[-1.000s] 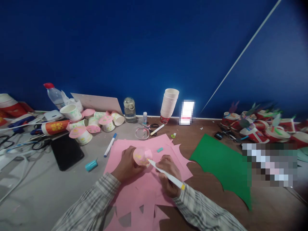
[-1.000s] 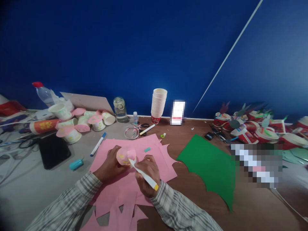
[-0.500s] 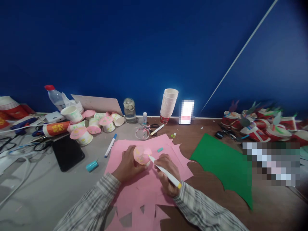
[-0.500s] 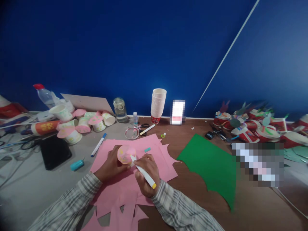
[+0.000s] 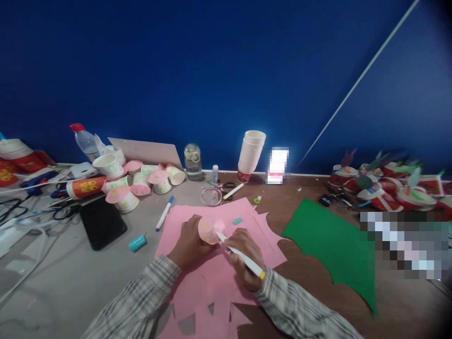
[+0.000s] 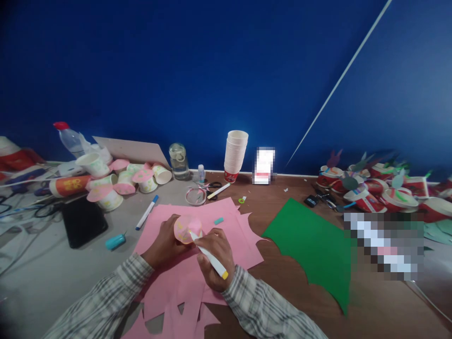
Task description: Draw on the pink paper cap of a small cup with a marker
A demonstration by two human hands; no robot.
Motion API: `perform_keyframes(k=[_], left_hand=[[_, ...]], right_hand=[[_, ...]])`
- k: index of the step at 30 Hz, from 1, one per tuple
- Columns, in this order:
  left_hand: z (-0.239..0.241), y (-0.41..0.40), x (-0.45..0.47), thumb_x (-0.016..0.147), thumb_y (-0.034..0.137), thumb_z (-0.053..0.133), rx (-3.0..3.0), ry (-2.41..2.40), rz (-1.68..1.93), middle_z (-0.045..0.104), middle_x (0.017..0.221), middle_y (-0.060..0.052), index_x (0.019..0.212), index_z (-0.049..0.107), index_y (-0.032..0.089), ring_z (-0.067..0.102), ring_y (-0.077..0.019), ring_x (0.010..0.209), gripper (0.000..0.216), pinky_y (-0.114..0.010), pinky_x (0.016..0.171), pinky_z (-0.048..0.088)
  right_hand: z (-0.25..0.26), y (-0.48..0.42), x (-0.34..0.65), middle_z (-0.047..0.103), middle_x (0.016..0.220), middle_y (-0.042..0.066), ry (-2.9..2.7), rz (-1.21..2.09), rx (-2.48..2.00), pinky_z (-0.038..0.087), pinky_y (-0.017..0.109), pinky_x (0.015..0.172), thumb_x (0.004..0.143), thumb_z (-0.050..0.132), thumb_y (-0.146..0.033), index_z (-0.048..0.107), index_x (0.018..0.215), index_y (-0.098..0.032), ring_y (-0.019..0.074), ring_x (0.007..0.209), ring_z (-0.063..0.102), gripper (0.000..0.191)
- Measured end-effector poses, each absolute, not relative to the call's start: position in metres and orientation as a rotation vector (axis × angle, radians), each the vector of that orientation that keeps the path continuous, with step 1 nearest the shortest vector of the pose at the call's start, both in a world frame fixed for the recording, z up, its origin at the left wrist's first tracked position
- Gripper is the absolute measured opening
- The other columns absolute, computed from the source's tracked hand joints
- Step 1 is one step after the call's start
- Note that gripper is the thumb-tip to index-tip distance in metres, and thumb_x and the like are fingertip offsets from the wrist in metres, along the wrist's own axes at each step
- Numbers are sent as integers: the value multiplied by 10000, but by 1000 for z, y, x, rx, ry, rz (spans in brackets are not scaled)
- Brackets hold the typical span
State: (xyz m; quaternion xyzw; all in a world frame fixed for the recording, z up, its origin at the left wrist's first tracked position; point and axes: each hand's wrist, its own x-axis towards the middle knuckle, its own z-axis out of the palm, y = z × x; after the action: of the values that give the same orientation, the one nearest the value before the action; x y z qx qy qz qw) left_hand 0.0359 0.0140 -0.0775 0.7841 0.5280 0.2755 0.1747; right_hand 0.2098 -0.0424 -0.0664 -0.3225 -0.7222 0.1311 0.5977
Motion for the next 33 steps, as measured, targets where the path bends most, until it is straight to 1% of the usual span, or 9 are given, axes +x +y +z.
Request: perform_keyframes(k=[4,10,19,23,29,33], left_hand=[[-78,14,37,477,421,775,2241,1503,754,575,882,2,883,585,296,553,-266,872,466,-405,751,407],[-77,13,37,531,445,735,2265,1499,729,571,861,5,855,581,300,554,-261,856,386,-396,738,403],[-78,13,37,531,416,731,2274,1489,757,578,856,7,866,576,295,560,-254,842,388,-390,728,409],[-78,13,36,488,415,760,2267,1496,769,576,863,5,875,579,289,558,-256,849,445,-390,731,412],[-77,13,37,498,408,748,2264,1508,750,573,854,17,863,586,289,557,-241,842,416,-379,734,412],[-77,13,36,482,416,754,2267,1511,724,572,861,19,872,582,286,553,-237,851,446,-376,745,410]], right_hand=[[-66,-42,210,659,755,43,-1672,287,-755,503,445,665,838,477,-276,600,1013,-218,219,648,612,222],[-65,-43,210,678,751,37,-1714,310,-751,498,456,690,825,489,-241,607,979,-219,214,632,621,195],[-68,-42,210,664,759,37,-1711,326,-761,494,437,693,805,506,-200,602,992,-216,212,651,612,210],[-67,-42,210,662,744,33,-1677,307,-771,491,436,684,803,498,-194,599,1000,-219,214,651,607,222],[-66,-43,209,663,757,30,-1703,306,-786,486,442,702,791,504,-177,597,998,-223,211,654,602,232],[-65,-43,209,660,743,20,-1684,291,-803,483,431,676,789,496,-176,590,1016,-242,208,631,589,255]])
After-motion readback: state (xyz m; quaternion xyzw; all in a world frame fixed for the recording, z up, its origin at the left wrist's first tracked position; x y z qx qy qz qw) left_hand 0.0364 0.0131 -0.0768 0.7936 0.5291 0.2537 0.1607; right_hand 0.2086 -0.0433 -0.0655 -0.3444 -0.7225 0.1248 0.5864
